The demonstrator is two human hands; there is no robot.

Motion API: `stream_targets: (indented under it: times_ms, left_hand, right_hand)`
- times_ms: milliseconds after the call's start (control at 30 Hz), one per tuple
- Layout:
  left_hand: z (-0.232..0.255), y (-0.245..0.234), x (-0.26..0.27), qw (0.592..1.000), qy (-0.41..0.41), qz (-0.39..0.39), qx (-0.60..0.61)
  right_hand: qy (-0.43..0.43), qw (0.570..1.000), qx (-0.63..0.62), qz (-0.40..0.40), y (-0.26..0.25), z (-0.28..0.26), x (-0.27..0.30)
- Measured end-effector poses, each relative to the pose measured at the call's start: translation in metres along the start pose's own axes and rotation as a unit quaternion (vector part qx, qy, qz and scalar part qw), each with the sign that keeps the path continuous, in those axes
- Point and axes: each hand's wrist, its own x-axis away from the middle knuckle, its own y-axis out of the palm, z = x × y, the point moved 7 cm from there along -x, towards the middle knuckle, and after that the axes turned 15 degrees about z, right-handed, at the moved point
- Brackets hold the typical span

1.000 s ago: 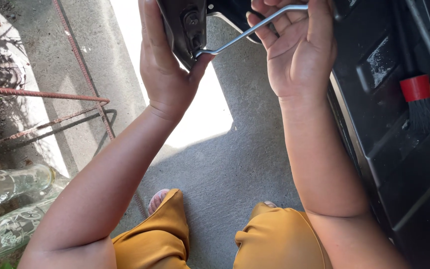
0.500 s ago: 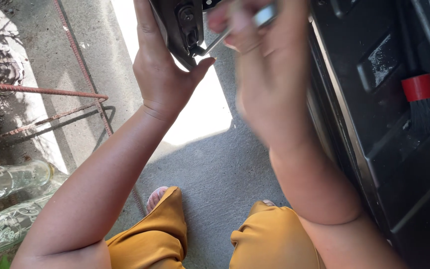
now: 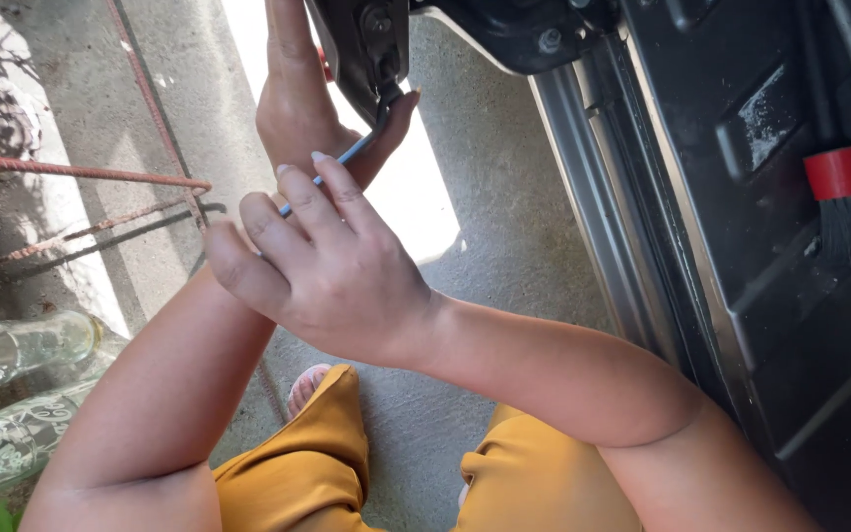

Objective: The person uses a silver wrench to tighten bolts on a black metal hinge or bracket attached to a larger black structure. The person holds the bracket steady with their left hand while turning the wrench with their right hand.

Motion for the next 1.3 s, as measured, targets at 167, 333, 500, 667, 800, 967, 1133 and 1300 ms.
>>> stream_targets:
  times_ms: [167, 333, 500, 667, 800, 967, 1133, 1300]
  left_hand:
    - [-0.009, 0.003, -0.003, 0.998, 0.056, -0.024, -0.018]
    - [-0.013, 0.011, -0.011, 0.991, 0.121, -0.043, -0.032]
    - [-0.021, 0.002, -0.006, 0.981, 0.172, -0.068, -0.06]
    - [-0.025, 0.001, -0.002, 0.966, 0.229, -0.087, -0.078]
    - [-0.028, 0.004, -0.006, 0.955, 0.266, -0.074, -0.11]
    - [-0.025, 0.005, -0.003, 0.964, 0.239, -0.037, -0.114]
    - [-0.028, 0.002, -0.002, 0.954, 0.255, -0.08, -0.138]
    - [-0.031, 0.006, -0.001, 0.949, 0.261, -0.08, -0.159]
  right_hand:
    - [-0.023, 0.999, 0.002, 0.024, 0.013, -0.007, 0.002]
    - [-0.045, 0.992, -0.071, 0.092, -0.001, -0.003, -0.016]
    - [-0.083, 0.977, -0.156, 0.124, -0.021, 0.0, -0.006]
    - [0.286, 0.872, -0.398, 0.002, -0.029, 0.071, 0.002]
    - [0.338, 0.833, -0.329, 0.289, -0.061, 0.128, -0.007]
    - [0.535, 0.58, -0.489, 0.371, -0.048, 0.224, 0.059]
    - [0.588, 0.488, -0.531, 0.366, -0.026, 0.257, 0.088]
    - [0.594, 0.415, -0.613, 0.315, 0.005, 0.257, 0.094]
